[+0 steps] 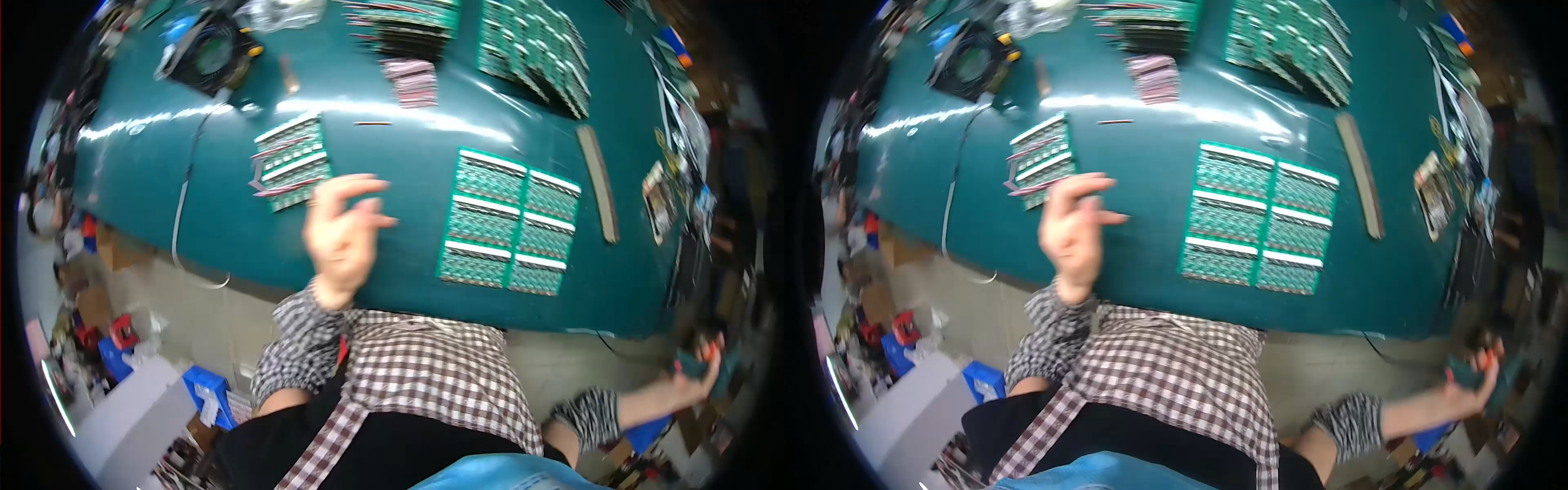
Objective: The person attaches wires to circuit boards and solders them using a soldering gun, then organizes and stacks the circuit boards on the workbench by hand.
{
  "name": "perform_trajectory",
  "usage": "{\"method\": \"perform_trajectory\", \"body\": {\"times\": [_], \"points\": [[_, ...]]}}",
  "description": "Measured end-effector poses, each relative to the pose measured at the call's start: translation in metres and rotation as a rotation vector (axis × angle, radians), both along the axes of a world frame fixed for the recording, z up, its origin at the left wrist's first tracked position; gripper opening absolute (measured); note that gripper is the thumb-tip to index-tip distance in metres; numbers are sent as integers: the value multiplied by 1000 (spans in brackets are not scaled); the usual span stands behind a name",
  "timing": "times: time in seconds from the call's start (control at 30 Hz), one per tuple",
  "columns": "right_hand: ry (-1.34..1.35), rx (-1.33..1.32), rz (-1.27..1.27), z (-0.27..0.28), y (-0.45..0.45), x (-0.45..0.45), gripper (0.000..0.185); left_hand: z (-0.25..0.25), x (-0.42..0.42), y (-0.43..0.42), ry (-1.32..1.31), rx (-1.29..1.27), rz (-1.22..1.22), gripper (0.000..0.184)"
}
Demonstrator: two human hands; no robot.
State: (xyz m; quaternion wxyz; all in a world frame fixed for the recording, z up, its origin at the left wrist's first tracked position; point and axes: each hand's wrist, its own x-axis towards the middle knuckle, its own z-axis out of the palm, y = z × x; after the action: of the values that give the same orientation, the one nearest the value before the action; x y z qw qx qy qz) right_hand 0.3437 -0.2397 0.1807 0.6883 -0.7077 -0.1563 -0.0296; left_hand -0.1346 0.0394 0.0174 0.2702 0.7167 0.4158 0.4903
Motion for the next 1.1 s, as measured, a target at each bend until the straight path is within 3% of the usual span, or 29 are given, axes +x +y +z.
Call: {"method": "perform_trajectory", "body": {"times": [0.1, 0.3, 0.4, 0.43, 0.53, 0.57, 0.6, 0.63, 0.73, 0.77, 0.83, 1.1], "points": [[-94, -3, 9, 54, -11, -21, 37, -7, 21, -3, -67, -71, -197, 28], [-178, 113, 99, 107, 0, -51, 41, -11, 41, -17, -55, -168, -343, 11], [-158, 162, 174, 115, 12, -51, 43, -15, 48, -17, -65, -195, -361, 26], [-135, 167, 202, 113, 16, -49, 44, -15, 49, -20, -123, -325, -385, 25], [69, 143, 273, 59, 33, -49, 46, -8, 49, -22, -279, -631, -450, 28], [-3, -43, 408, 21, 27, -46, 51, -5, 48, -21, -293, -663, -450, 28], [-5, -67, 364, -11, 52, -76, 49, -1, 49, -19, -312, -695, -456, 28], [51, -64, 583, -39, 61, -87, 48, 3, 51, -19, -333, -731, -469, 29], [488, 210, 712, -99, 99, -145, 51, 17, 64, -13, -583, -886, -480, 28], [653, 319, 752, -111, 108, -161, 51, 19, 69, -11, -685, -946, -494, 28], [741, 291, 889, -131, 113, -174, 48, 28, 76, -5, -664, -1013, -478, 29], [711, 185, 893, -137, 121, -206, 46, 23, 106, -4, -951, -1227, -433, 22]]}}
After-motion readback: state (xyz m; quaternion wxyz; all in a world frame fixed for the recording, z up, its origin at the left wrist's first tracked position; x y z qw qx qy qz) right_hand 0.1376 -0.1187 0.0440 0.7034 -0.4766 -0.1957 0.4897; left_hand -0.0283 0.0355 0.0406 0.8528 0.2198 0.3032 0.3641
